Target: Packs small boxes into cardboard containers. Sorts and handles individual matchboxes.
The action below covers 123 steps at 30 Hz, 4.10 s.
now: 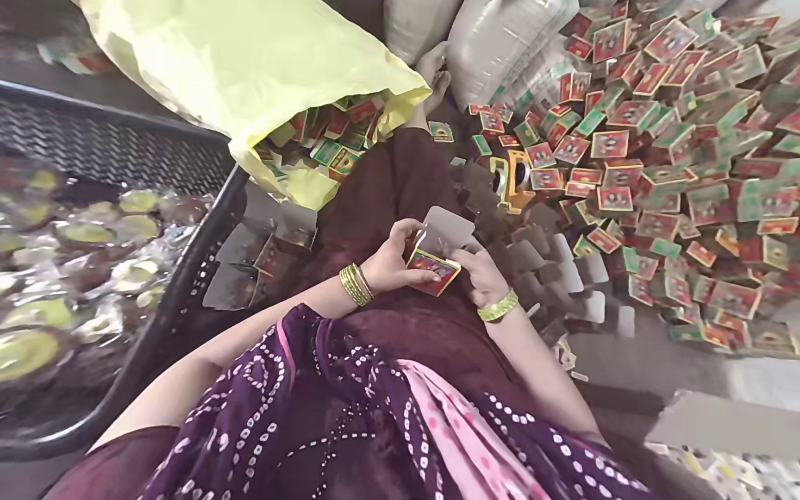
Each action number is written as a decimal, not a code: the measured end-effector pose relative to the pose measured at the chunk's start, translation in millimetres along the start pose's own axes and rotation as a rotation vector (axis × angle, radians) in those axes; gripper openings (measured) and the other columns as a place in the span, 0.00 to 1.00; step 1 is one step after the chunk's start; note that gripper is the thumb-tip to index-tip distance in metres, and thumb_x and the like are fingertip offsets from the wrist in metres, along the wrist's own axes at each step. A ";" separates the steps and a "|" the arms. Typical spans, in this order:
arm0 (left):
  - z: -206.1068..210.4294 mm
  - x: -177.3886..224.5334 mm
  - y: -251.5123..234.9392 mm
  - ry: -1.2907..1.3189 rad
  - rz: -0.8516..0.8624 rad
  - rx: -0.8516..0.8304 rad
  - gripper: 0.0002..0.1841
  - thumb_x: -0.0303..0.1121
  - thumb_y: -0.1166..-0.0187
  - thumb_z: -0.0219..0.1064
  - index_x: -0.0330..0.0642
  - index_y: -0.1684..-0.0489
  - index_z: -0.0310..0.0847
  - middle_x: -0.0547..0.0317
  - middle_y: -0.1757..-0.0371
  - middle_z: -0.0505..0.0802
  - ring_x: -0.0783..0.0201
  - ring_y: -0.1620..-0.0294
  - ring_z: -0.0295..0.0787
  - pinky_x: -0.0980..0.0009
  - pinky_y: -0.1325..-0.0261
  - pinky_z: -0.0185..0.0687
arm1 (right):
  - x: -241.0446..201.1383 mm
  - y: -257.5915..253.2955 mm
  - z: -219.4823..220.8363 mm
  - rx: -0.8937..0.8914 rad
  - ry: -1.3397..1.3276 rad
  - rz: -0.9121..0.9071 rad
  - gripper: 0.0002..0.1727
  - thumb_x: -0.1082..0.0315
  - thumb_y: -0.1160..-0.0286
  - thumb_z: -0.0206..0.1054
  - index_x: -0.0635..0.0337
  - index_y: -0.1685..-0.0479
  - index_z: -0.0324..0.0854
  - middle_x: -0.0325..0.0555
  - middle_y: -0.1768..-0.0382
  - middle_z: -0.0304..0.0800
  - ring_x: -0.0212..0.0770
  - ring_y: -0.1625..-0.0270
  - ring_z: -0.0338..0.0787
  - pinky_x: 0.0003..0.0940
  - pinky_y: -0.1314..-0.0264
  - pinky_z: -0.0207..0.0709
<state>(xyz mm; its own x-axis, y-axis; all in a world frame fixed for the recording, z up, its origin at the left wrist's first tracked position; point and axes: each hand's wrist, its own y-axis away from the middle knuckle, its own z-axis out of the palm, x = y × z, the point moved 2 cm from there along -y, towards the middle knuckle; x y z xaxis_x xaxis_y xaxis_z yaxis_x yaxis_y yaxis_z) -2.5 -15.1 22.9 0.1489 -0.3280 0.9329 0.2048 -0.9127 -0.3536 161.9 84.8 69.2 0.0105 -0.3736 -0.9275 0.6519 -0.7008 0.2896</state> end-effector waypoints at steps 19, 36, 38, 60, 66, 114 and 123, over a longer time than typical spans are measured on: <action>0.8 -0.4 -3.3 -0.055 0.094 -0.066 0.49 0.40 0.48 0.91 0.34 0.29 0.58 0.55 0.46 0.93 0.66 0.41 0.91 0.60 0.32 0.87 | -32.9 25.9 7.0 -0.155 1.136 -0.960 0.13 0.59 0.23 0.75 0.51 0.45 0.95 0.42 0.53 0.96 0.35 0.47 0.93 0.33 0.40 0.88; -1.6 -9.7 -4.4 0.006 -0.049 -0.016 0.47 0.40 0.45 0.89 0.34 0.28 0.61 0.53 0.45 0.91 0.67 0.43 0.91 0.63 0.35 0.88 | -14.3 29.7 8.2 -0.158 1.281 -1.005 0.18 0.70 0.15 0.59 0.55 0.35 0.90 0.49 0.43 0.94 0.45 0.34 0.90 0.42 0.25 0.81; -0.2 -9.8 -4.9 0.009 -0.075 -0.034 0.39 0.39 0.38 0.85 0.36 0.30 0.66 0.53 0.44 0.90 0.67 0.45 0.91 0.63 0.38 0.89 | -4.3 34.2 5.7 -0.080 1.266 -1.015 0.17 0.72 0.15 0.60 0.59 0.35 0.89 0.50 0.38 0.94 0.47 0.31 0.91 0.46 0.22 0.81; -11.1 -14.4 -20.4 0.098 -0.099 0.019 0.17 0.38 0.09 0.48 0.37 0.34 0.72 0.59 0.44 0.89 0.73 0.51 0.89 0.72 0.49 0.89 | -55.6 -205.8 -205.9 0.368 1.281 0.220 0.28 0.62 0.21 0.69 0.63 0.24 0.76 0.75 0.28 0.78 0.73 0.26 0.79 0.72 0.27 0.72; -11.5 -20.7 -24.4 0.154 -0.116 0.018 0.16 0.39 0.09 0.49 0.39 0.34 0.72 0.61 0.47 0.89 0.73 0.59 0.88 0.74 0.57 0.87 | -55.2 -219.0 -201.5 0.406 1.272 0.286 0.24 0.55 0.28 0.75 0.59 0.37 0.88 0.67 0.37 0.88 0.67 0.32 0.85 0.70 0.29 0.75; -12.5 -15.7 -17.8 -0.001 -0.077 0.182 0.18 0.40 0.09 0.50 0.38 0.33 0.76 0.51 0.34 0.86 0.63 0.37 0.86 0.62 0.33 0.85 | -60.2 -26.8 8.4 -0.002 0.264 -0.261 0.06 0.69 0.25 0.72 0.64 0.61 0.91 0.50 0.30 0.86 0.42 0.33 0.87 0.39 0.30 0.83; -12.4 -7.8 -10.3 0.010 -0.133 0.190 0.26 0.44 0.23 0.73 0.39 0.33 0.75 0.49 0.37 0.87 0.63 0.43 0.90 0.62 0.38 0.90 | -19.1 -27.3 44.8 0.039 0.283 -0.121 0.09 0.67 0.23 0.72 0.63 0.55 0.93 0.49 0.39 0.91 0.39 0.39 0.89 0.35 0.37 0.83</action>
<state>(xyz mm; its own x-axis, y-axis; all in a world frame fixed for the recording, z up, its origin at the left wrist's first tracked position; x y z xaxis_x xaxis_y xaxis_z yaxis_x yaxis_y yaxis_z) -17.8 -6.2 20.1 0.0987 -0.2112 0.9724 0.4007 -0.8860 -0.2331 109.9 83.8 89.5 0.1491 -0.1060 -0.9831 0.6319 -0.7546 0.1772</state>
